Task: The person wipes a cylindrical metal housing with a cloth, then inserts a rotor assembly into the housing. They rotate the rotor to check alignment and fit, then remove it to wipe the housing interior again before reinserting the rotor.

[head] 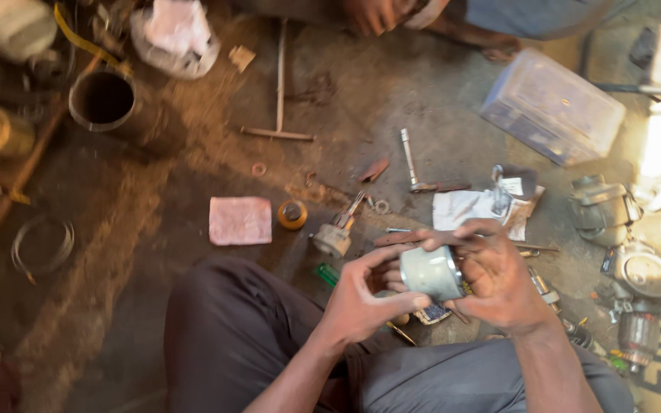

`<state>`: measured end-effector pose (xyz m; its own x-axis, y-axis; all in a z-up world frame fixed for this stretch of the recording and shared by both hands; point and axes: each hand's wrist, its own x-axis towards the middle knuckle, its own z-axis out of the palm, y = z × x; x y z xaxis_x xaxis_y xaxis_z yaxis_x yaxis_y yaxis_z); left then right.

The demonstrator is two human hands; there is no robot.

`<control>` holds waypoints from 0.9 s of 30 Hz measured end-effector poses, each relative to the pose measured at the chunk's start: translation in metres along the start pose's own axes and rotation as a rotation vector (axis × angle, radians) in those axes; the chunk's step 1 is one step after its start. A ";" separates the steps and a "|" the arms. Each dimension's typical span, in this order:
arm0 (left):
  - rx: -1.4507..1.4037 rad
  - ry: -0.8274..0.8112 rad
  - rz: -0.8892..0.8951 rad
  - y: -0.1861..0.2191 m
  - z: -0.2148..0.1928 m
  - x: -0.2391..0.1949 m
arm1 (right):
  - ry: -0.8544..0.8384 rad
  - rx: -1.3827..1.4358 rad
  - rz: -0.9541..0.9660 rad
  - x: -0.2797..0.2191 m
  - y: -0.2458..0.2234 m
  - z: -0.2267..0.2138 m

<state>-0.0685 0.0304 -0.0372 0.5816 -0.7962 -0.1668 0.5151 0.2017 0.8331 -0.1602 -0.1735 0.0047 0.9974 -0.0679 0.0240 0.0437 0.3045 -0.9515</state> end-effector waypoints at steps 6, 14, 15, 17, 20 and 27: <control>-0.141 0.075 0.114 -0.009 -0.013 0.000 | 0.141 -0.146 0.050 0.010 0.007 0.011; -0.237 0.429 0.142 -0.021 0.006 0.012 | 0.409 0.418 0.320 0.014 0.055 0.028; -0.216 0.473 0.149 -0.023 0.011 0.012 | 0.431 0.370 0.318 0.014 0.062 0.030; -0.117 0.540 0.153 -0.026 0.020 0.011 | 0.475 0.276 0.310 0.016 0.070 0.035; 0.264 0.598 0.212 -0.032 0.025 0.003 | 0.583 0.253 0.341 0.018 0.069 0.034; 0.849 0.951 0.074 -0.055 0.005 0.014 | 0.769 0.408 0.195 0.024 0.039 0.006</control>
<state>-0.0914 0.0049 -0.0826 0.9924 -0.0077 -0.1224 0.1038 -0.4786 0.8719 -0.1343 -0.1577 -0.0299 0.6813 -0.5535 -0.4790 0.0402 0.6817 -0.7305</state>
